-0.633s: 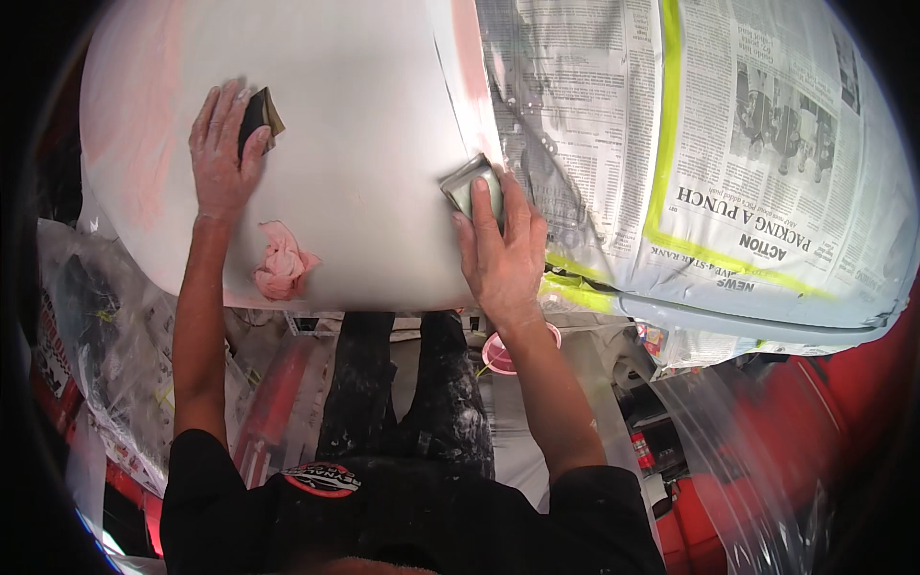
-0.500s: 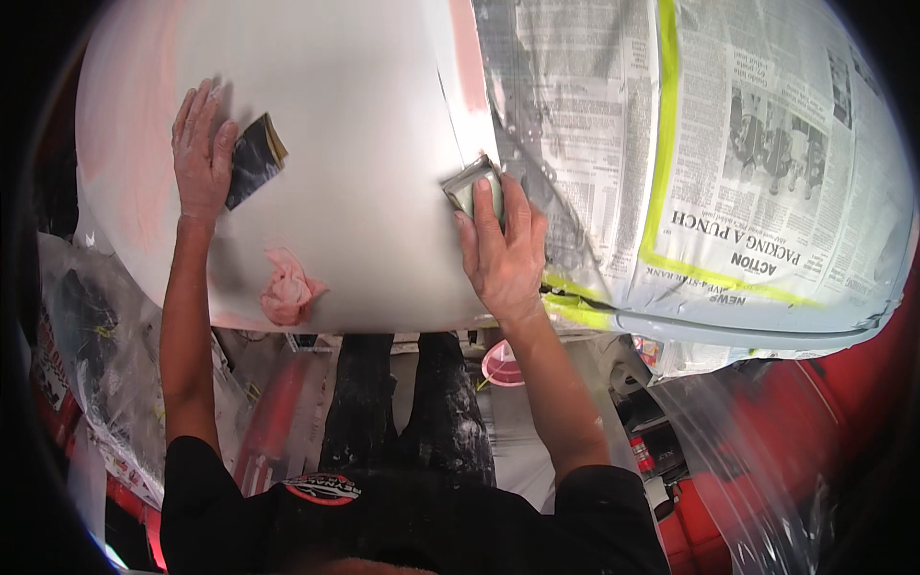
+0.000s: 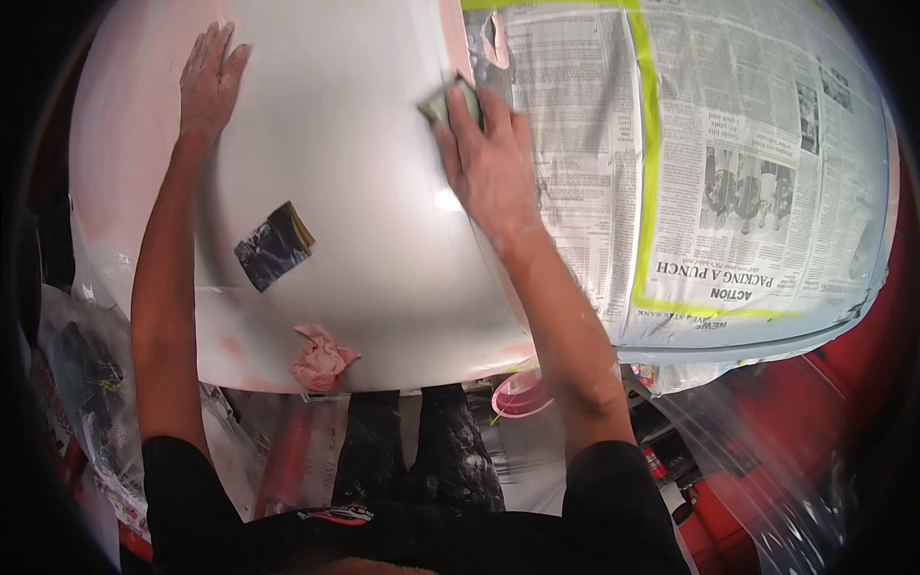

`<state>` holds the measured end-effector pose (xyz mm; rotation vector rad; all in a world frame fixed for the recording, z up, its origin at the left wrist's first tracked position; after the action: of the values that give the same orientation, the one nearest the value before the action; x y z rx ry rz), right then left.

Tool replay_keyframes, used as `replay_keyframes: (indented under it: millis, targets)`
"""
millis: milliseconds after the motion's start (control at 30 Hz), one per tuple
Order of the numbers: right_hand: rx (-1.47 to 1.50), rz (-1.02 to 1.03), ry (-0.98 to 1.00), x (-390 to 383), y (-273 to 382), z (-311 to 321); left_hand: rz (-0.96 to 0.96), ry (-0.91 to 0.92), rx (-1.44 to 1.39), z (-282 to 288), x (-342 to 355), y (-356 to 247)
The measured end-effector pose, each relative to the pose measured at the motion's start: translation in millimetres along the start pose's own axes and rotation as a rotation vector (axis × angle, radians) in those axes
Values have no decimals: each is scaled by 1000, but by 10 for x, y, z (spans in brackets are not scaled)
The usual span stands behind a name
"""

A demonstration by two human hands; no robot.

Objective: The person sands a white car part, likely a fender, using a sanding block and a pink cloth. They repeatedly rub the surface, wipe it with the cloth, and occasionally dip the sanding block into a pink bucket of water.

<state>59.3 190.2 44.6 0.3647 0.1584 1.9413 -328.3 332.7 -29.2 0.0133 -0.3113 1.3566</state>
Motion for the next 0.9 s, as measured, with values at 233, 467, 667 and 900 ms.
replay_keyframes:
  millis: [233,467,667,900]
  targets:
    - [-2,34,110,-254,-7,80,39,61,47,19,88,11]
    - [-61,-3,-60,1441,-345,-229,62,103,36,75,137,-42]
    - [-22,6,130,401,-91,5,10,133,66,68,342,137]
    - [0,67,3,1545,-429,-230,30,130,89,81,532,117]
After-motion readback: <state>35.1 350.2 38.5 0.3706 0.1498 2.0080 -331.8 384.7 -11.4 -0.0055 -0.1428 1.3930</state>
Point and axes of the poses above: each hand's wrist, its own x-axis towards the middle knuckle, its own z-axis out of the back of the hand, y = z × x, the point moved 3 cm from there along x, towards the middle knuckle, and after that the axes turned 11 degrees about y, right-handed, at the moved point
